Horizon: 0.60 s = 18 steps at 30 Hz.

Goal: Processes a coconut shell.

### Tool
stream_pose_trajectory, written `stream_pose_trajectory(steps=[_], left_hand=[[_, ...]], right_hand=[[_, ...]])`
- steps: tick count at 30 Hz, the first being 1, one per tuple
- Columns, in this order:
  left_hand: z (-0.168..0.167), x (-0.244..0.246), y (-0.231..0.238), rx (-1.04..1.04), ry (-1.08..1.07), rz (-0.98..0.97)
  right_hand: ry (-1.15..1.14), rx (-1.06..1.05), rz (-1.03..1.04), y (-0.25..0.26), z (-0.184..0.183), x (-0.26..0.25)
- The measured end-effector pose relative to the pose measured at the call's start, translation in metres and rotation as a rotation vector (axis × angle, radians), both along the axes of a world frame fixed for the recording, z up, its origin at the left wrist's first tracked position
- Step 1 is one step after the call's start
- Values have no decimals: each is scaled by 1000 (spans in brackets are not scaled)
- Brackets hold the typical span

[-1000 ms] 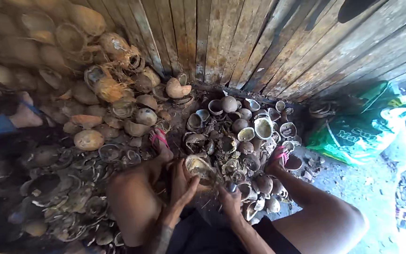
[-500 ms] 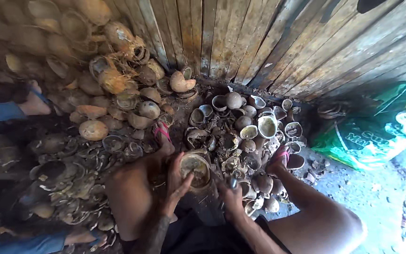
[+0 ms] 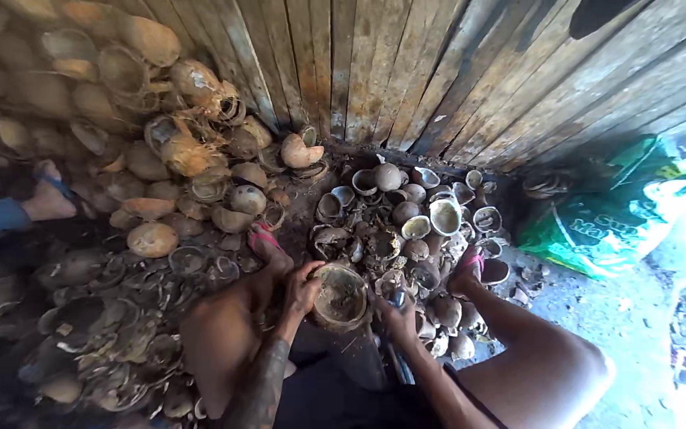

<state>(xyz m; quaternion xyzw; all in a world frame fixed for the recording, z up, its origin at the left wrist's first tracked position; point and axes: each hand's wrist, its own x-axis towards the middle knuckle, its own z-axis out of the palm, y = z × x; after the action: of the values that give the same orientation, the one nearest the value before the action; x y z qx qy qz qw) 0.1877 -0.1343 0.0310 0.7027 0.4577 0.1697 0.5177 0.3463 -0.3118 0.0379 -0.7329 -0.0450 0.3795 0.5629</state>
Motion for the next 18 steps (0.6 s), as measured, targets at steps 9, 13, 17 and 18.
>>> stream_pose_trajectory(steps=[9, 13, 17, 18], left_hand=[[-5, 17, -23, 92, -108, 274], [8, 17, -35, 135, 38, 349], [17, 19, -44, 123, 134, 418], [19, 21, -44, 120, 145, 440]], right_hand=[[-13, 17, 146, 19, -2, 23], [-231, 224, 542, 29, 12, 29], [-99, 66, 330, 3, 47, 5], [-93, 27, 265, -3, 55, 3]])
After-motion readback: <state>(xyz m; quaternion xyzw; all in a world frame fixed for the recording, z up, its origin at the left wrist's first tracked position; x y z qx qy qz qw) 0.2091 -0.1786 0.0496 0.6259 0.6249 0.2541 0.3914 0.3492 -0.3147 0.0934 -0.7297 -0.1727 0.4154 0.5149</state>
